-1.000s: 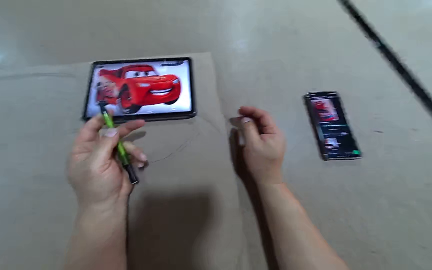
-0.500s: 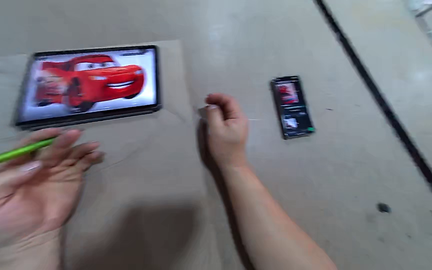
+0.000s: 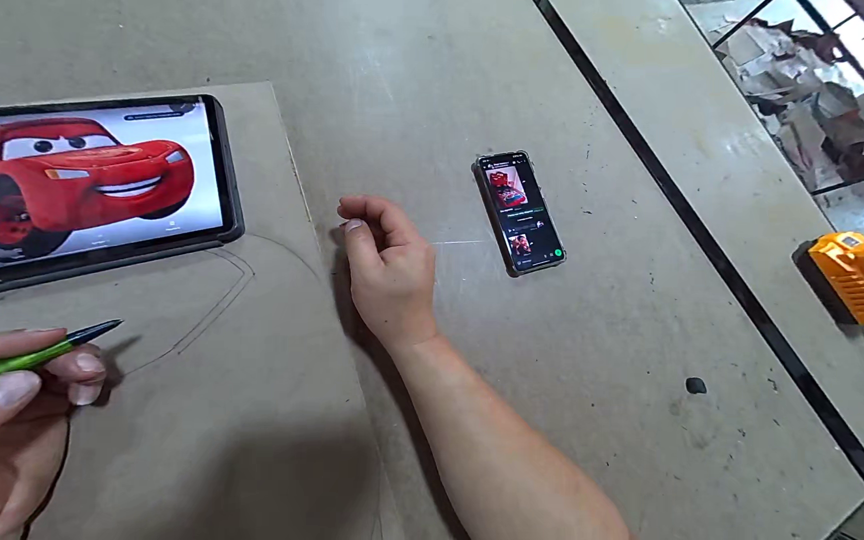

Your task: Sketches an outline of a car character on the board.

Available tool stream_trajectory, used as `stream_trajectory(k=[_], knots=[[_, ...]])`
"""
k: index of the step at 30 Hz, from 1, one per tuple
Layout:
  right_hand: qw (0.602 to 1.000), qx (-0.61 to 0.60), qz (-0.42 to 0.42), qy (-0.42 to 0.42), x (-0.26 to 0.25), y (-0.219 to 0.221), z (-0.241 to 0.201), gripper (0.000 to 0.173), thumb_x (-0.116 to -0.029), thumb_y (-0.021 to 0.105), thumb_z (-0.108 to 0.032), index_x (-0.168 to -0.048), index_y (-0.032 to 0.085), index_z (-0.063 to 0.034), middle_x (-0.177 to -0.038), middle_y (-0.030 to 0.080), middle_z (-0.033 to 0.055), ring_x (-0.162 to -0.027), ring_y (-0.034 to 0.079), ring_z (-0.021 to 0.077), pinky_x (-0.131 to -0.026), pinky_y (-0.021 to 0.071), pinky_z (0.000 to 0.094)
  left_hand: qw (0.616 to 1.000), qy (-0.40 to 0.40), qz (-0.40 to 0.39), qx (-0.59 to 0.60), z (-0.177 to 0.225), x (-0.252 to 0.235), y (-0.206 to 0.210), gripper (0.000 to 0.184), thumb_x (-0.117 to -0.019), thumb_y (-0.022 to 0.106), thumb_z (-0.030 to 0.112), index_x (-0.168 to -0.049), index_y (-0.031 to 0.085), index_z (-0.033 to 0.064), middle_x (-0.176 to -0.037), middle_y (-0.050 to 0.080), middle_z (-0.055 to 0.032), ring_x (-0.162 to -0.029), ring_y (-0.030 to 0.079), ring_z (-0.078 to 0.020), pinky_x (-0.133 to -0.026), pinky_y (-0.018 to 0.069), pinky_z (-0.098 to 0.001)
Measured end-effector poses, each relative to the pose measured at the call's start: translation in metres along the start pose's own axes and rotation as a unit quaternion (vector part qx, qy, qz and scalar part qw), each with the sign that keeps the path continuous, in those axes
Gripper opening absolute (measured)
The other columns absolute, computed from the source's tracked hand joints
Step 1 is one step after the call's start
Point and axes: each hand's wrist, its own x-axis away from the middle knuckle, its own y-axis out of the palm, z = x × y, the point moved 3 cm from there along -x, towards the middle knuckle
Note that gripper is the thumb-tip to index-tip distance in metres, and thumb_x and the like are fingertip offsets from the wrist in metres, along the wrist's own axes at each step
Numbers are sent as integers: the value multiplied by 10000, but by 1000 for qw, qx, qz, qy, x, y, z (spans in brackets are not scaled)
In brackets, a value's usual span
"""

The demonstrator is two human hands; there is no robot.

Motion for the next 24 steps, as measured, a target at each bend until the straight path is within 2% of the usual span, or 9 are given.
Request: stream_trajectory(k=[2, 4, 9, 11, 16, 21, 24], knots=[[1000, 3, -1, 1, 0, 0, -1, 235, -1000, 554, -58, -1155, 729, -47, -1082, 738, 55, -904, 706, 115, -768, 612, 298, 1000, 0, -23, -10, -2, 0, -1, 292, -997, 610, 294, -1199, 699, 103, -929, 750, -15, -755, 689, -109, -670, 560, -230], [1000, 8, -3, 0, 0, 0, -1, 237, -1001, 549, -56, -1153, 731, -52, -1078, 737, 49, -890, 702, 109, -752, 610, 294, 999, -1, -32, -20, -3, 1, -1, 314, -1017, 570, 312, -1198, 707, 94, -929, 759, -26, -755, 694, -114, -679, 565, -233], [1000, 13, -5, 0, 0, 1, -1, 237, -997, 554, -56, -1154, 732, -60, -1075, 736, 42, -868, 698, 102, -734, 605, 287, 996, -27, 27, -75, -1, 7, 8, 256, -1030, 483, 242, -1043, 712, 127, -776, 722, 45, -604, 643, -51, -553, 516, -145], [1000, 17, -5, -1, 1, 1, -1, 235, -993, 557, -55, -1146, 735, -57, -1068, 738, 43, -866, 700, 103, -734, 608, 284, 995, -29, 36, -87, -1, 9, 10, 238, -1017, 481, 208, -1029, 699, 112, -764, 707, 48, -593, 627, -45, -544, 501, -137], [1000, 22, -8, -6, 0, 2, 0, 231, -996, 559, -61, -1146, 735, -59, -1068, 740, 40, -870, 704, 104, -738, 612, 287, 997, -10, 7, -74, -1, 6, 10, 206, -948, 594, 206, -1110, 670, 102, -814, 726, 9, -643, 684, -92, -568, 561, -180], [1000, 13, -11, -13, 1, 4, 0, 220, -1000, 560, -54, -1140, 728, -42, -1056, 739, 57, -878, 709, 119, -747, 618, 292, 997, 23, -11, -75, -5, 5, 3, 236, -926, 698, 272, -1090, 690, 103, -903, 739, -42, -695, 691, -125, -580, 565, -203], [1000, 3, -16, -7, 0, 4, 0, 215, -1002, 563, -57, -1143, 724, -37, -1067, 742, 63, -919, 721, 136, -791, 631, 311, 995, 36, -18, -93, -5, 5, 2, 253, -914, 726, 280, -1087, 707, 96, -926, 736, -50, -708, 688, -137, -592, 573, -225]])
